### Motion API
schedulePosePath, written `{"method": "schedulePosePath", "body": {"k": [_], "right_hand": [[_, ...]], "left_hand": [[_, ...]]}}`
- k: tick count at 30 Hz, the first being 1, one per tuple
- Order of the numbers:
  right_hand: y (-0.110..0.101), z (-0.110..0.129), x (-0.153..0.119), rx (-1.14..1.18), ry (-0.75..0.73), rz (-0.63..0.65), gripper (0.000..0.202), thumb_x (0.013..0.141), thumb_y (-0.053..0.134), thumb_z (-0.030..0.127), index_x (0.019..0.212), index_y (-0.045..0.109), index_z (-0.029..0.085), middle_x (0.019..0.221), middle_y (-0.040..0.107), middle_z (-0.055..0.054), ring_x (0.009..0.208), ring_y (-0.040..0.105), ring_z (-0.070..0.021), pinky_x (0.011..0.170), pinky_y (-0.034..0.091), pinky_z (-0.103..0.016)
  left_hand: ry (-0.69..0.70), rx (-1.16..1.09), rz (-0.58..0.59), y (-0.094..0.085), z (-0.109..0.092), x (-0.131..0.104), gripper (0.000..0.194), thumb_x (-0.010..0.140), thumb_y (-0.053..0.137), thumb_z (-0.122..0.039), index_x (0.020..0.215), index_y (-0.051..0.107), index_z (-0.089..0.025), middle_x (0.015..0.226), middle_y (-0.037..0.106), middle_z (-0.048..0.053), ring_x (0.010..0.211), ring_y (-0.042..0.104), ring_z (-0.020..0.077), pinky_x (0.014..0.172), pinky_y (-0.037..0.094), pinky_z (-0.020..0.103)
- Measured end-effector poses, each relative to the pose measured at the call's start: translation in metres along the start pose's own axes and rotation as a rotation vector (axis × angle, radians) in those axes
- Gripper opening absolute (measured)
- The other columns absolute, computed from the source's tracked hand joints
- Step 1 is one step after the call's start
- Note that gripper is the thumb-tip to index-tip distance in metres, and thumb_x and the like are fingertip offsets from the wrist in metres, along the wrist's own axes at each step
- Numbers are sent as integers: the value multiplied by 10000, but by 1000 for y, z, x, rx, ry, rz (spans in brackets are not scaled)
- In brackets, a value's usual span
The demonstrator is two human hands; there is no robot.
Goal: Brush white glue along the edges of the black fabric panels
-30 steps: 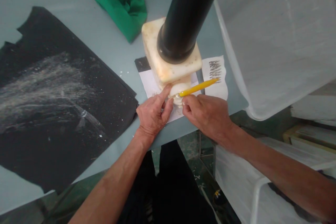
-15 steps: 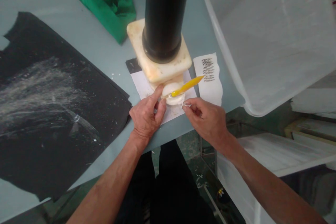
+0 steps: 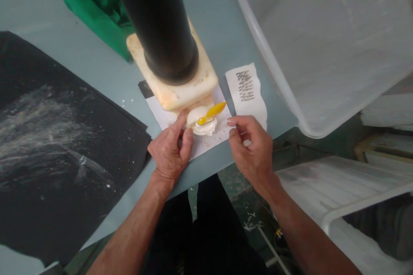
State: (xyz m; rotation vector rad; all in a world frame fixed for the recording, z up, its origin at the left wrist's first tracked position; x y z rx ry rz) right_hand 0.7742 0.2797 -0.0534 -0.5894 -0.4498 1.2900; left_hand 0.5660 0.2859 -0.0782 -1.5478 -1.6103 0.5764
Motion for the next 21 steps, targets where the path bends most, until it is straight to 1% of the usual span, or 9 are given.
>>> {"method": "schedulePosePath", "body": {"k": [2,3,4,6,8,11,15,18,21], "right_hand": [[-2,3,0,1,-8,-26,160,937,530,255,980,681,225,895,721,-7,652,609,-146,578,485,-270],[0,3,0,-31,-3,-15,149,940,563,298,979,685,223,868,713,-1,644,602,-149,584,480,-276],[3,4,0,-85,-2,15,168,934,608,356,983,692,219,841,705,5,631,595,-150,590,471,-283],[14,8,-2,-224,-17,97,283,899,700,475,985,710,206,805,701,8,628,608,-160,606,450,-297],[25,9,-4,-332,-20,158,351,868,762,538,955,726,200,790,709,0,665,654,-183,618,425,-303],[35,2,-7,-353,88,203,317,870,794,523,897,739,213,731,702,11,647,669,-187,599,381,-300],[42,-8,-12,-223,250,264,304,952,688,502,806,732,239,654,687,22,600,648,-179,584,386,-294],[39,-10,-12,-197,293,255,288,941,669,506,847,739,243,667,701,16,605,653,-186,582,392,-295],[40,-10,-12,-171,319,278,301,944,628,509,846,718,238,661,698,10,595,646,-186,560,382,-289]], "left_hand": [[-1,-2,7,1,0,0,381,1044,544,-316,1345,714,-157,729,758,15,576,622,151,578,405,293],[-2,-3,9,1,0,0,379,1044,544,-317,1344,714,-159,731,759,13,577,623,151,579,406,292],[-3,-4,7,1,0,0,378,1044,543,-317,1343,714,-162,736,762,13,580,625,151,582,409,291],[-4,-1,2,0,-1,0,376,1044,541,-316,1339,717,-163,733,761,10,585,630,152,590,415,289],[-7,-4,8,0,-1,1,376,1044,539,-317,1335,720,-161,724,758,8,584,629,152,592,419,288],[-24,-35,24,1,1,1,378,1046,538,-326,1330,724,-161,740,773,12,568,617,147,594,427,286],[-32,-47,27,2,2,0,383,1048,539,-341,1337,724,-169,781,798,21,586,636,144,600,432,284],[-28,-38,27,2,2,1,385,1049,542,-334,1340,723,-158,772,787,19,600,649,145,606,432,284],[-17,-34,29,1,1,1,393,1050,540,-330,1337,722,-132,739,763,17,592,646,146,599,428,284]]}}
Point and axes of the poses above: each hand's wrist, its own x-axis towards the middle knuckle, its own y-axis out of the palm, z = x × y, the point moved 10 cm from there along x, towards the middle knuckle
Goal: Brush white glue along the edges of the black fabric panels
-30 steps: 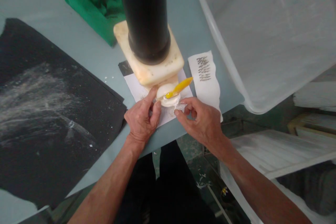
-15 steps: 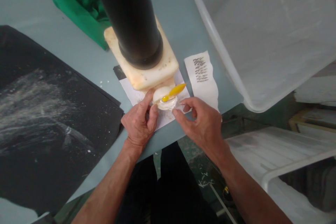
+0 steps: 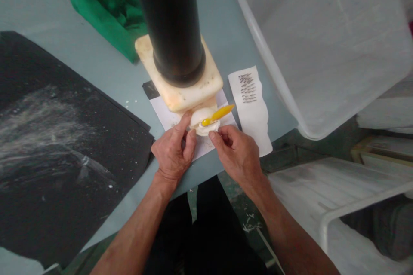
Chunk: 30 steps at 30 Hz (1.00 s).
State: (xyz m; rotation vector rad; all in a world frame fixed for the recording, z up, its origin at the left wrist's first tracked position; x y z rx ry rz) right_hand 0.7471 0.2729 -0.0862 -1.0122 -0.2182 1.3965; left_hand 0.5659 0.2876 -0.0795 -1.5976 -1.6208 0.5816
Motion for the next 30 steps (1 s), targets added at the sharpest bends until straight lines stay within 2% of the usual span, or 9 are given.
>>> {"method": "schedulePosePath", "body": {"k": [2,5,10,13,17,20,24,30], "right_hand": [[1,3,0,13,-16,10,315,960,575,491,813,687,236,647,683,11,571,622,-175,544,365,-282],[-4,12,2,-13,-101,-57,298,951,523,419,739,622,234,585,618,25,514,543,-151,532,311,-281],[-30,14,13,-18,-188,-227,221,878,507,353,695,555,238,543,557,40,482,465,-134,536,313,-280],[-49,9,24,44,-196,-262,262,907,529,404,706,562,239,566,578,37,506,489,-136,548,352,-274],[-59,-3,31,77,-155,-223,290,926,575,458,759,633,227,602,638,26,532,551,-145,569,392,-276],[-53,-8,25,93,-147,-178,299,942,598,465,797,682,217,626,672,16,553,591,-149,569,407,-272],[-27,-8,16,141,-143,-31,309,956,603,478,864,730,212,674,717,3,607,650,-160,576,435,-264],[-19,-8,14,146,-149,-34,244,932,681,446,965,764,219,714,733,13,616,671,-158,578,442,-259]], "left_hand": [[12,7,-2,-1,-1,0,398,1053,534,-329,1332,723,-119,734,758,21,593,647,149,596,427,285],[23,28,-15,-2,-3,1,398,1056,525,-330,1331,726,-124,718,747,19,588,640,152,595,425,289],[9,19,-14,-1,-1,0,384,1043,539,-314,1337,722,-149,706,746,5,579,633,143,587,422,282],[0,23,-21,-2,0,0,375,1035,540,-311,1311,735,-150,711,758,10,569,626,143,572,419,286],[-9,35,-21,0,1,0,368,1029,537,-316,1293,741,-160,741,786,25,567,627,147,564,428,289],[-13,50,-21,1,2,-1,370,1033,525,-329,1290,741,-174,750,792,27,569,633,149,570,434,288],[-15,64,-32,-1,2,-1,375,1037,525,-343,1283,742,-162,707,762,19,555,624,144,581,435,276],[-31,65,-20,1,4,-1,403,1047,496,-363,1308,724,-159,702,747,18,586,638,151,608,450,272]]}}
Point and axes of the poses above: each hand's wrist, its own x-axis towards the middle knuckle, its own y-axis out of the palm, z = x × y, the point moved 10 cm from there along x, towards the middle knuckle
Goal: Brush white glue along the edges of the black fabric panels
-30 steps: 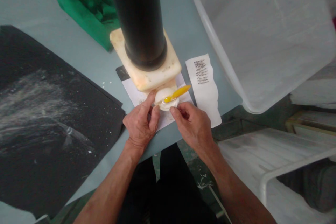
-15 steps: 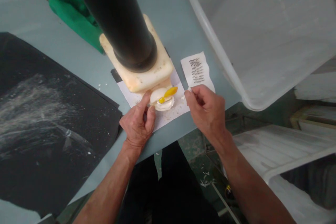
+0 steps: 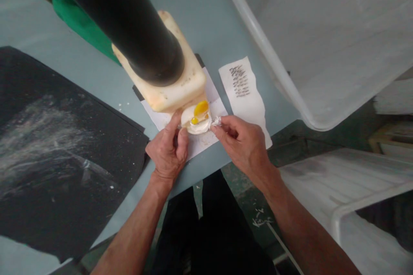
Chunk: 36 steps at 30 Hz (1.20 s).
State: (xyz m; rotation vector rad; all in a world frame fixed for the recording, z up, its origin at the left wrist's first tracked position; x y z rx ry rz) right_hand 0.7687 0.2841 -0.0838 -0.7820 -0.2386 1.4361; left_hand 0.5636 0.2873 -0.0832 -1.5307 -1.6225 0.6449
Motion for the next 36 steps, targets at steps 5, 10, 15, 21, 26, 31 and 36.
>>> {"method": "schedulePosePath", "body": {"k": [5,10,15,21,26,31,36], "right_hand": [[2,4,5,-96,-8,20,178,898,756,387,967,764,223,703,737,24,566,644,-149,556,427,-254],[-3,19,16,-220,-35,3,87,870,768,323,902,765,242,697,746,24,581,655,-160,547,389,-254],[-3,34,26,-344,-58,65,59,839,747,258,803,719,220,625,693,35,524,581,-142,526,311,-262],[1,38,31,-454,-75,73,80,806,654,252,736,628,225,559,581,37,504,494,-148,543,272,-288],[-18,27,28,-402,-39,-52,110,799,583,292,705,562,237,544,524,38,504,479,-153,549,298,-289],[-28,8,24,-267,35,-73,167,807,571,351,691,523,241,535,516,50,490,470,-143,539,326,-272],[-58,5,16,-160,49,-269,213,835,583,423,743,593,230,590,572,27,520,509,-154,551,378,-281]], "left_hand": [[-20,17,9,1,1,-1,419,1053,474,-401,1308,723,-181,729,766,15,593,639,144,619,454,271],[-13,1,27,2,0,-1,407,1057,480,-386,1308,722,-176,801,809,38,604,655,152,607,440,283],[0,-4,21,2,0,-1,393,1054,495,-362,1324,714,-180,855,824,37,606,662,148,594,423,288],[-11,-4,51,3,1,-2,421,1067,471,-384,1361,702,-191,736,763,5,602,649,146,598,414,284],[-1,-32,49,2,0,-2,411,1066,484,-368,1371,695,-190,742,759,5,606,641,146,597,412,279],[35,-44,16,0,-3,-2,387,1051,525,-322,1366,695,-174,745,752,-6,590,634,135,591,405,268],[50,-39,-8,-3,-4,0,373,1051,528,-311,1332,711,-149,768,777,12,570,621,136,578,403,273]]}}
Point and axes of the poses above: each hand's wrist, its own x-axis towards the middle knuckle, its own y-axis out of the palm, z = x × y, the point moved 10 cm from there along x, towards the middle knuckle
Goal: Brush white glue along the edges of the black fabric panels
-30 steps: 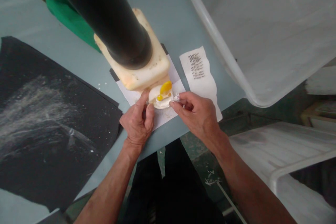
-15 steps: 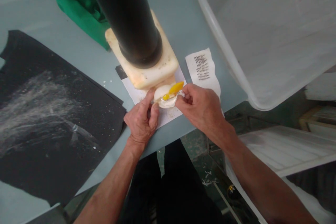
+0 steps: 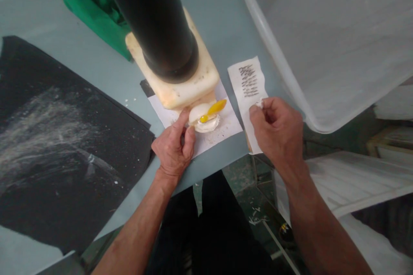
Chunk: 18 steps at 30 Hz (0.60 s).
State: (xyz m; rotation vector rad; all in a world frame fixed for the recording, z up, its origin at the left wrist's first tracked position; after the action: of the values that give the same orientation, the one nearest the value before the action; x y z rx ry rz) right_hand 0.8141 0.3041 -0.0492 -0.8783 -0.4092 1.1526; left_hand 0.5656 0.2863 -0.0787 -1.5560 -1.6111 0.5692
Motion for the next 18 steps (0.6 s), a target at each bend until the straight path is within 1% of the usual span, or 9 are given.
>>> {"method": "schedulePosePath", "body": {"k": [1,2,5,6,8,12,15,18], "right_hand": [[1,-2,-2,41,16,22,237,846,598,448,768,615,225,605,587,24,527,522,-155,552,387,-280],[7,-3,-5,80,33,74,262,856,610,472,788,633,220,617,600,21,538,536,-156,552,392,-280],[37,-4,-17,164,58,298,312,880,618,521,845,670,216,670,643,13,592,582,-162,562,394,-275],[44,-4,-21,170,54,339,317,884,620,527,868,680,216,679,647,15,600,583,-161,563,388,-274],[53,-1,-23,151,30,352,310,876,659,521,922,700,217,673,638,28,589,564,-153,565,377,-272],[57,6,-18,70,-19,315,262,835,766,434,972,733,214,638,615,56,552,531,-134,576,366,-275],[57,12,-13,39,-25,328,159,859,750,357,922,730,212,605,609,63,528,520,-125,571,347,-272],[56,20,-9,16,-41,360,78,878,706,291,879,705,213,605,635,56,536,539,-129,572,327,-271]], "left_hand": [[-1,4,-6,-1,0,0,369,1052,529,-315,1315,719,-142,775,784,20,568,621,137,574,402,275],[-4,5,-9,-1,0,0,367,1051,529,-320,1302,724,-136,782,790,26,568,623,137,573,403,276],[-8,1,-8,-1,0,1,367,1051,526,-328,1291,726,-135,779,793,30,573,631,137,579,413,271],[-8,-1,-7,0,0,0,368,1051,525,-329,1294,725,-137,773,791,29,574,632,136,581,417,269],[-13,4,-7,0,0,0,370,1048,526,-327,1301,722,-143,763,787,27,575,631,136,587,426,265],[-32,13,-9,0,1,0,367,1039,529,-324,1304,723,-160,723,758,11,563,613,134,603,447,262],[-34,21,-6,0,2,0,376,1042,514,-340,1299,723,-162,661,712,-7,548,598,136,595,448,261],[-16,27,-14,0,1,0,384,1046,511,-351,1295,722,-148,683,725,6,550,605,136,585,440,263]]}}
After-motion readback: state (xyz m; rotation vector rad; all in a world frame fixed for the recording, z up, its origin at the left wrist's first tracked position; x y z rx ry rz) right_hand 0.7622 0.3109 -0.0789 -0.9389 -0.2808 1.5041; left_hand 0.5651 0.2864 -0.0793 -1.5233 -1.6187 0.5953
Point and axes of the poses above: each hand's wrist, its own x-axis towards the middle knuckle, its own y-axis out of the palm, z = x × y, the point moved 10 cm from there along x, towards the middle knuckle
